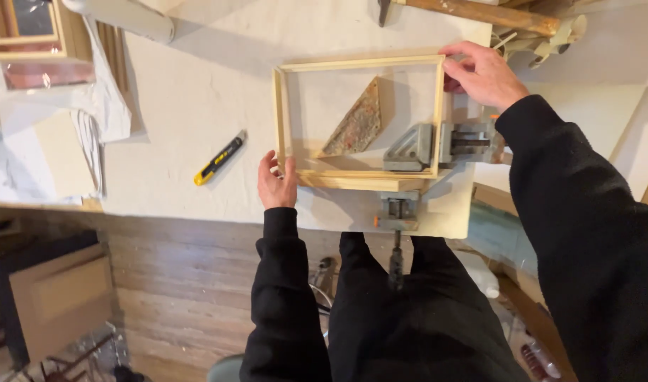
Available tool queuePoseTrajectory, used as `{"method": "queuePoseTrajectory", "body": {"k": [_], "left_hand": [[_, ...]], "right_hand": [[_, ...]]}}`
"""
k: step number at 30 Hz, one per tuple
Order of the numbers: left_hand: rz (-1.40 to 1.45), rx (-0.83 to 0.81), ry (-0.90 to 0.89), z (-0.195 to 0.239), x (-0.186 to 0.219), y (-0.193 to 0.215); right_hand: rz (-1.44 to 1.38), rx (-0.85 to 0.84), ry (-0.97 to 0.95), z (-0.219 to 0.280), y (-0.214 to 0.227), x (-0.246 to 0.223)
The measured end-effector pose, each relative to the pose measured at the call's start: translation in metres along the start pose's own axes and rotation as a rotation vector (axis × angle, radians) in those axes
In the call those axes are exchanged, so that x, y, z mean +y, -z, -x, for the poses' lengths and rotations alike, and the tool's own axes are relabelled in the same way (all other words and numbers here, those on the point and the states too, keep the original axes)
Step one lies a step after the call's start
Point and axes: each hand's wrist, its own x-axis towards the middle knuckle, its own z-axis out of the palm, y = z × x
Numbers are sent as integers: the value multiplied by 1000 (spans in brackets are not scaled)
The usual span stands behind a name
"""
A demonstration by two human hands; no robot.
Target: The person applies wood glue from a bottle to the mitered end of a wooden frame molding piece, fits the pieces together at the corner, and seats the assembled frame into a corner clamping vise on the workbench. They tighten the vise screwdriver-style handle, tap the frame corner with a hammer, and use a utility knife to trim excess from the joint while holding the frame square.
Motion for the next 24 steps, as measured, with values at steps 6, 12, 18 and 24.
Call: {"method": "queuePoseTrajectory", "body": {"k": [6,12,18,24], "left_hand": [[504,-234,110,-22,-12,24],[887,-394,97,-67,39,102],[1014,-439,-141,-159,119,119],[854,-618,-568,-253,230,23]], "right_hand": [[-16,196,76,14,-16,0],[-162,345,302,75,-19,-95],[46,536,304,173,-43,-116],[159,572,59,241,-172,-116]]}}
